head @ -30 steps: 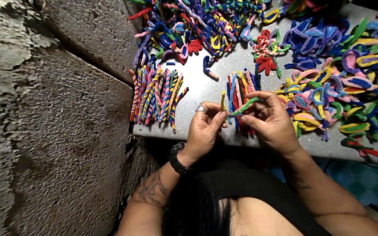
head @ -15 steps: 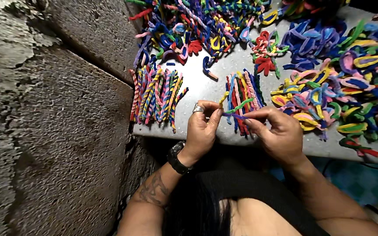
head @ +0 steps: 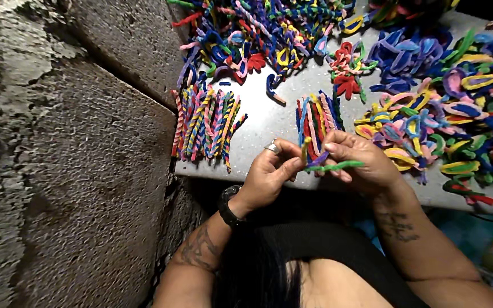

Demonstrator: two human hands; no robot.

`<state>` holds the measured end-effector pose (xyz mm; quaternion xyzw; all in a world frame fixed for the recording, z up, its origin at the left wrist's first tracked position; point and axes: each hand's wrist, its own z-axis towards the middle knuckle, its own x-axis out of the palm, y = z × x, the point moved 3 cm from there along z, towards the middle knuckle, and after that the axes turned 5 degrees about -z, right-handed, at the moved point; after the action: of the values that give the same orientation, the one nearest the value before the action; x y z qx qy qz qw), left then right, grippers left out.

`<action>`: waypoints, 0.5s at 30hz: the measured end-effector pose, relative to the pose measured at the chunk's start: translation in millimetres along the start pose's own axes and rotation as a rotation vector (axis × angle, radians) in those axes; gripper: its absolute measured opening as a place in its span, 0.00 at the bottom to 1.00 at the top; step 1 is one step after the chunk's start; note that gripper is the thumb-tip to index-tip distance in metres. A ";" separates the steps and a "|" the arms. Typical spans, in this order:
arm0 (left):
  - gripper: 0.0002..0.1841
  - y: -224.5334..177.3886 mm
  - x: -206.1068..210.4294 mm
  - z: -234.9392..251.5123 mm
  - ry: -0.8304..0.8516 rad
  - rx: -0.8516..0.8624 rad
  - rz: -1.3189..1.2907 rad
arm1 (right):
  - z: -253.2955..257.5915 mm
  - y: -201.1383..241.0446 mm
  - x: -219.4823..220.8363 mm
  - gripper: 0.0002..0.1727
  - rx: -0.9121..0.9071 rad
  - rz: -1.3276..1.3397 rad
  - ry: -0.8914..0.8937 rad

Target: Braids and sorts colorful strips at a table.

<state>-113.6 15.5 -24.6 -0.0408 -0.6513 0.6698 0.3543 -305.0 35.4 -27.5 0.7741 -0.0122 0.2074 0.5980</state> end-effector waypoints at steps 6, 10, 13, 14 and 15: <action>0.06 1.7 -3.7 3.7 -0.212 -0.144 -0.246 | -8.6 -11.8 4.6 0.05 -0.078 -0.272 -0.033; 0.04 3.1 -4.1 5.2 -0.277 -0.191 -0.253 | -12.4 -5.3 8.2 0.05 -0.226 -0.721 -0.083; 0.06 1.2 -4.3 4.2 -0.276 -0.186 -0.161 | -12.4 -0.5 13.3 0.14 -0.367 -1.037 -0.199; 0.06 1.1 -3.8 3.9 -0.274 -0.179 -0.128 | -12.0 0.0 15.1 0.15 -0.414 -1.083 -0.219; 0.07 1.9 -3.1 3.7 -0.272 -0.176 -0.108 | -11.2 -0.2 17.1 0.16 -0.466 -1.103 -0.234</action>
<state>-113.9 10.9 -27.1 0.0546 -0.7508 0.5893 0.2934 -292.7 49.8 -19.7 0.5327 0.2797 -0.2274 0.7657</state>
